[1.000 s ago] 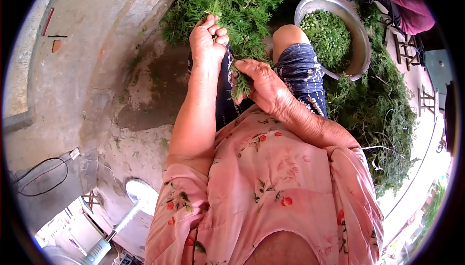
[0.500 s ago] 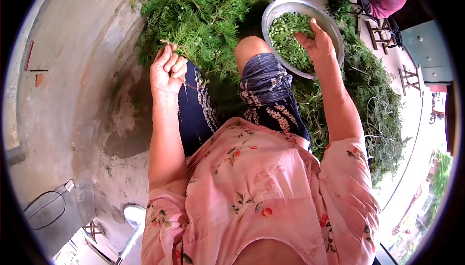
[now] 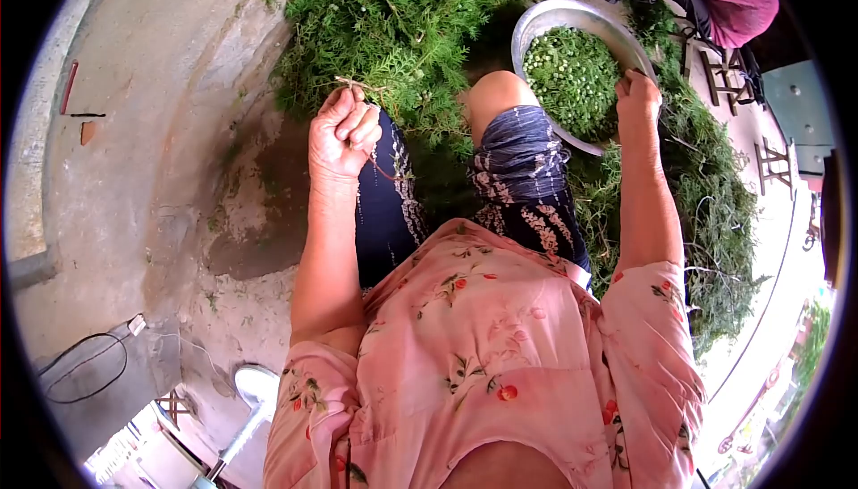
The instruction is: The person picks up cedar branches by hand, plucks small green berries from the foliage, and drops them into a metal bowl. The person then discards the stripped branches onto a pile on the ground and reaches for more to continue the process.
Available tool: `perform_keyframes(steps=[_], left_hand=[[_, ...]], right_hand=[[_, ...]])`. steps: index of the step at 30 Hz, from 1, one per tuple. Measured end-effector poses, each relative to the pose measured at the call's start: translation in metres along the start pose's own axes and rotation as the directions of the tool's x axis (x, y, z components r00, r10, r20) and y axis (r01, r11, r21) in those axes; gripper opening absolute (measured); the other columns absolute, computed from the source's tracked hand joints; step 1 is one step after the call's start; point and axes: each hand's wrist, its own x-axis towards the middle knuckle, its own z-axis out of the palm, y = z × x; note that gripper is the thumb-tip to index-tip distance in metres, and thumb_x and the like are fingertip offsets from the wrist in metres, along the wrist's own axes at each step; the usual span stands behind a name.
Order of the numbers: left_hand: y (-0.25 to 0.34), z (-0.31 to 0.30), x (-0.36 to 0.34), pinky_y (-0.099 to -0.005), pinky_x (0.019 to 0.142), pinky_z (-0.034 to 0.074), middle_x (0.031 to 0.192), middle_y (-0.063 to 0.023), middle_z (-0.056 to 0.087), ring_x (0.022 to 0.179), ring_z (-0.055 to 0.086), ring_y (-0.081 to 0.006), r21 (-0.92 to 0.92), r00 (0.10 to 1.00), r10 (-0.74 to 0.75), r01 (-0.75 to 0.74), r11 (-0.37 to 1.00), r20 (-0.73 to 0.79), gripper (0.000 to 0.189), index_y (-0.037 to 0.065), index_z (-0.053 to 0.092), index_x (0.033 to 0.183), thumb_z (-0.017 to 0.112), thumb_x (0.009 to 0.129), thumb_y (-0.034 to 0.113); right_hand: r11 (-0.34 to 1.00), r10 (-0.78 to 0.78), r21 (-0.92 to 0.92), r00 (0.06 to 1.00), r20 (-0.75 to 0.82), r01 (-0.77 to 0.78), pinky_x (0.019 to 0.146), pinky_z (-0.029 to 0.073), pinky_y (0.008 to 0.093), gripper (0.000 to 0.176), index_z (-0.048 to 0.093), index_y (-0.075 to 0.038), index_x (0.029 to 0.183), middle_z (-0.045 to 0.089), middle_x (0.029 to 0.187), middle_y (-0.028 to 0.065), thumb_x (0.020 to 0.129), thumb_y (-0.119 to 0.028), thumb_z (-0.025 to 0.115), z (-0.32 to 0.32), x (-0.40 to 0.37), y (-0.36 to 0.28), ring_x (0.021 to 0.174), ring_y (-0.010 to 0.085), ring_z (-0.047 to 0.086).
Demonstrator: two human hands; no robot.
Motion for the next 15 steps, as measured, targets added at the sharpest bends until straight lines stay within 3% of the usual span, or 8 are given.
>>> perform_keyframes(steps=[1, 2, 3, 4, 5, 9, 11, 15], left_hand=[[0.0, -0.001, 0.0, -0.0217, 0.037, 0.026, 0.043, 0.0053, 0.03, 0.041, 0.034, -0.0091, -0.001, 1.0, -0.004, 0.004, 1.0, 0.009, 0.021, 0.003, 0.057, 0.084, 0.048, 0.089, 0.02], [0.001, -0.002, 0.001, -0.0217, 0.037, 0.026, 0.043, 0.0053, 0.03, 0.041, 0.034, -0.0091, 0.0, 1.0, -0.004, 0.004, 1.0, 0.008, 0.021, 0.003, 0.057, 0.084, 0.048, 0.089, 0.02], [0.001, -0.002, 0.001, -0.0218, 0.037, 0.026, 0.043, 0.0051, 0.03, 0.041, 0.034, -0.0093, -0.008, 1.0, -0.012, 0.012, 1.0, 0.016, 0.021, 0.003, 0.057, 0.084, 0.048, 0.089, 0.02], [0.002, -0.002, 0.001, -0.0219, 0.037, 0.026, 0.043, 0.005, 0.031, 0.042, 0.035, -0.0095, -0.016, 0.999, -0.02, 0.02, 1.0, 0.025, 0.021, 0.002, 0.057, 0.083, 0.048, 0.089, 0.02], [0.003, -0.004, 0.002, -0.0219, 0.037, 0.026, 0.043, 0.005, 0.031, 0.042, 0.035, -0.0095, -0.015, 0.999, -0.021, 0.021, 1.0, 0.025, 0.021, 0.002, 0.057, 0.083, 0.048, 0.089, 0.02], [0.008, -0.01, 0.005, -0.0222, 0.037, 0.027, 0.043, 0.0049, 0.031, 0.042, 0.036, -0.0102, -0.04, 0.994, -0.058, 0.062, 0.997, 0.093, 0.021, 0.002, 0.058, 0.084, 0.048, 0.089, 0.02], [0.011, -0.009, 0.007, -0.0222, 0.038, 0.027, 0.043, 0.0049, 0.032, 0.043, 0.037, -0.0104, -0.037, 0.994, -0.062, 0.066, 0.997, 0.095, 0.021, 0.002, 0.058, 0.084, 0.048, 0.089, 0.019], [0.018, -0.002, 0.011, -0.0221, 0.041, 0.028, 0.043, 0.005, 0.033, 0.045, 0.039, -0.0104, -0.089, 0.989, -0.064, 0.077, 0.993, 0.134, 0.022, 0.002, 0.059, 0.085, 0.048, 0.089, 0.02]], right_hand=[[0.778, 0.329, 0.579, 0.943, -0.048, -0.242, 0.065, 0.045, 0.0235, 0.012, 0.06, -0.001, 0.091, 0.059, 0.078, 0.0066, 0.078, -0.002, 0.057, 0.023, -0.052, -0.068, 0.072, 0.0179, 0.057], [0.9, -0.234, 0.41, 0.958, 0.168, 0.148, 0.063, 0.044, 0.0238, 0.008, 0.061, 0.001, 0.085, 0.059, 0.079, 0.0057, 0.078, 0.0, 0.057, 0.022, -0.062, -0.063, 0.07, 0.0166, 0.056], [0.639, -0.669, -0.236, 0.68, 0.3, 0.733, 0.063, 0.044, 0.0249, 0.01, 0.061, 0.005, 0.085, 0.059, 0.078, 0.0061, 0.078, -0.002, 0.057, 0.034, -0.073, -0.079, 0.069, 0.0161, 0.055], [0.916, -0.31, 0.324, 0.931, 0.194, 0.237, 0.063, 0.043, 0.0242, 0.016, 0.063, 0.003, 0.091, 0.06, 0.076, 0.0049, 0.078, -0.006, 0.058, 0.061, -0.1, -0.108, 0.069, 0.0127, 0.053], [0.923, -0.267, 0.353, 0.917, 0.298, 0.154, 0.062, 0.043, 0.0239, 0.023, 0.063, -0.001, 0.098, 0.061, 0.076, 0.0036, 0.077, -0.009, 0.06, 0.076, -0.121, -0.132, 0.067, 0.0099, 0.052], [0.742, -0.536, -0.003, 0.597, 0.597, 0.67, 0.075, 0.048, 0.0289, 0.025, 0.062, -0.005, 0.101, 0.064, 0.093, 0.0112, 0.077, -0.012, 0.061, 0.131, -0.178, -0.166, 0.082, 0.0209, 0.062], [0.754, -0.482, 0.032, 0.519, 0.706, 0.656, 0.088, 0.044, 0.0305, 0.032, 0.059, -0.005, 0.107, 0.061, 0.104, 0.0118, 0.075, -0.012, 0.062, 0.159, -0.194, -0.154, 0.1, 0.0268, 0.057], [0.482, -0.498, -0.037, 0.308, 0.811, 0.875, 0.091, 0.042, 0.0338, 0.033, 0.059, -0.006, 0.108, 0.061, 0.105, 0.0125, 0.077, -0.018, 0.061, 0.191, -0.202, -0.131, 0.102, 0.0272, 0.055]])
